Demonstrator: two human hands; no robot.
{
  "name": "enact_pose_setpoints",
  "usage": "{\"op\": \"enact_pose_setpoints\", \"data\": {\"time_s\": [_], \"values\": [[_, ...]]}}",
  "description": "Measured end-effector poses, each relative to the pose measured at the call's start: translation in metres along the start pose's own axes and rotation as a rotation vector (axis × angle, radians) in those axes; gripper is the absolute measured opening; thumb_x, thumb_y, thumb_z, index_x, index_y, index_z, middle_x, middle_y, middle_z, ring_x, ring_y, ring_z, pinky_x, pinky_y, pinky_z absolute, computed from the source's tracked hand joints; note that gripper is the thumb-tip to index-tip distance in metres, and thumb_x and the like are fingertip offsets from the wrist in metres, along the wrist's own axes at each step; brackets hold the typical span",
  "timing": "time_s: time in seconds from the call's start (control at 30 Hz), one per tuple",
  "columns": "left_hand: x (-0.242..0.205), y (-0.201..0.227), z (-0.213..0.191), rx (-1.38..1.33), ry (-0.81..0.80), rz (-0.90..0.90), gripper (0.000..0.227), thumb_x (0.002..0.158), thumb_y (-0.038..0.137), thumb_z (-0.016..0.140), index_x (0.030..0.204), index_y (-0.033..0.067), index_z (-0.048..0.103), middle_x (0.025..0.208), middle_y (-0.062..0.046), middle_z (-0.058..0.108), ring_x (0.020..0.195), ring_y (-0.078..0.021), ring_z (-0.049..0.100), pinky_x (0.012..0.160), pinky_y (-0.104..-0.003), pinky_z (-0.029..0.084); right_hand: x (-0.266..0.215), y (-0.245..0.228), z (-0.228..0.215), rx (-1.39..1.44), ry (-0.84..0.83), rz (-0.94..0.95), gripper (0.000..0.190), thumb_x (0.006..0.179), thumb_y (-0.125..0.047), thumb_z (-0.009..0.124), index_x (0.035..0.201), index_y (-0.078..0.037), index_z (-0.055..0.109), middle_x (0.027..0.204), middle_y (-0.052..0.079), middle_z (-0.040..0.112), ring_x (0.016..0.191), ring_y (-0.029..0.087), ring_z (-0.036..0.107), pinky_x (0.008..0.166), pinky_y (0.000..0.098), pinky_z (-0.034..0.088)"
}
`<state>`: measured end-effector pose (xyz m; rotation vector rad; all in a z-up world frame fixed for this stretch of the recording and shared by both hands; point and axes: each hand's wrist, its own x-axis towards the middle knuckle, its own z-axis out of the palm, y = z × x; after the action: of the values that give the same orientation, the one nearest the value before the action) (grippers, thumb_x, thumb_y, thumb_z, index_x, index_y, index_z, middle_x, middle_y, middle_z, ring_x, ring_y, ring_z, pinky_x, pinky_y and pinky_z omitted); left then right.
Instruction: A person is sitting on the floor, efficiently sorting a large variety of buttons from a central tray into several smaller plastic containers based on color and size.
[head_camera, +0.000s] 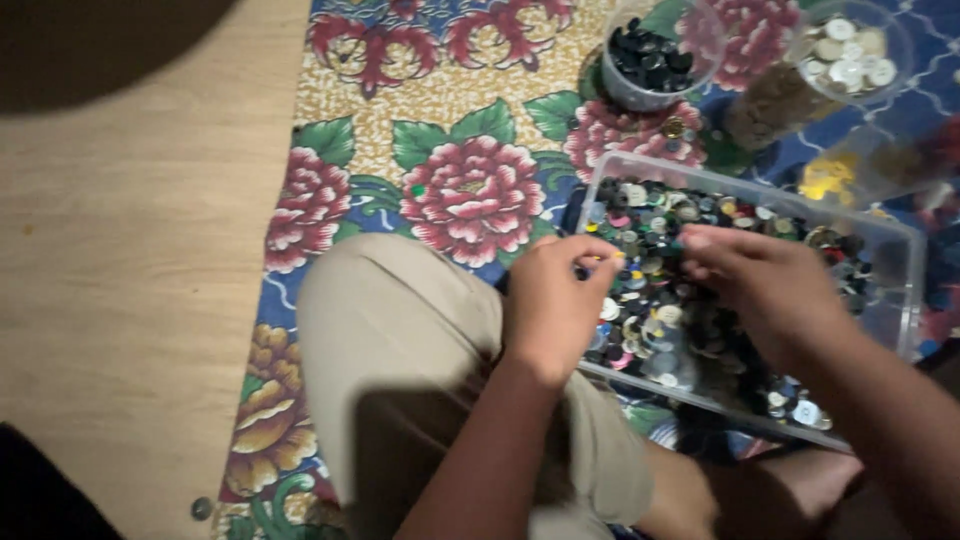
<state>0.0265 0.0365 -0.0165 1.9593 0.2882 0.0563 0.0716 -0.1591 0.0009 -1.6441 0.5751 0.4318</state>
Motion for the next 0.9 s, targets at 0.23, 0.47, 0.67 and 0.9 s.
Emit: {"op": "enact_pose_setpoints", "data": {"time_s": [0.23, 0.47, 0.67, 0.9], "values": [[-0.008, 0.011, -0.004, 0.073, -0.077, -0.003, 0.01, 0.085, 0.022, 0.075, 0.094, 0.0206, 0.08, 0.086, 0.0, 0.063, 0.062, -0.016, 0.06, 0.058, -0.032, 0.051, -0.011, -0.001, -0.015, 0.14, -0.019, 0.037, 0.03, 0.107, -0.01, 0.052, 0.13, 0.006, 0.063, 0.118, 0.011, 0.065, 0.101, 0.016, 0.057, 0.094, 0.0254, 0.047], [-0.009, 0.014, 0.002, 0.189, -0.02, 0.026, 0.009, 0.09, 0.018, 0.069, 0.096, 0.0191, 0.075, 0.09, -0.002, 0.063, 0.064, -0.0222, 0.062, 0.063, -0.039, 0.054, -0.019, -0.008, -0.028, 0.147, 0.034, 0.064, 0.034, 0.104, -0.011, 0.055, 0.136, 0.001, 0.062, 0.115, 0.008, 0.063, 0.097, 0.012, 0.056, 0.092, 0.0213, 0.047], [0.016, 0.014, -0.002, 0.256, 0.1, 0.004, 0.01, 0.089, 0.011, 0.067, 0.087, 0.0138, 0.077, 0.097, -0.007, 0.062, 0.082, -0.0239, 0.063, 0.076, -0.039, 0.054, -0.025, -0.004, -0.035, 0.142, 0.1, 0.013, 0.03, 0.106, -0.015, 0.057, 0.131, 0.0, 0.062, 0.111, 0.006, 0.06, 0.095, 0.011, 0.053, 0.089, 0.0231, 0.048], [0.047, 0.029, 0.0, 0.722, -0.033, 0.341, 0.012, 0.073, 0.008, 0.073, 0.061, 0.0089, 0.078, 0.147, -0.01, 0.05, 0.117, -0.0346, 0.044, 0.103, -0.05, 0.039, -0.035, 0.0, -0.032, 0.214, 0.137, 0.047, 0.027, 0.108, -0.014, 0.052, 0.129, 0.001, 0.059, 0.124, 0.005, 0.057, 0.106, 0.011, 0.052, 0.096, 0.0249, 0.047]]}}
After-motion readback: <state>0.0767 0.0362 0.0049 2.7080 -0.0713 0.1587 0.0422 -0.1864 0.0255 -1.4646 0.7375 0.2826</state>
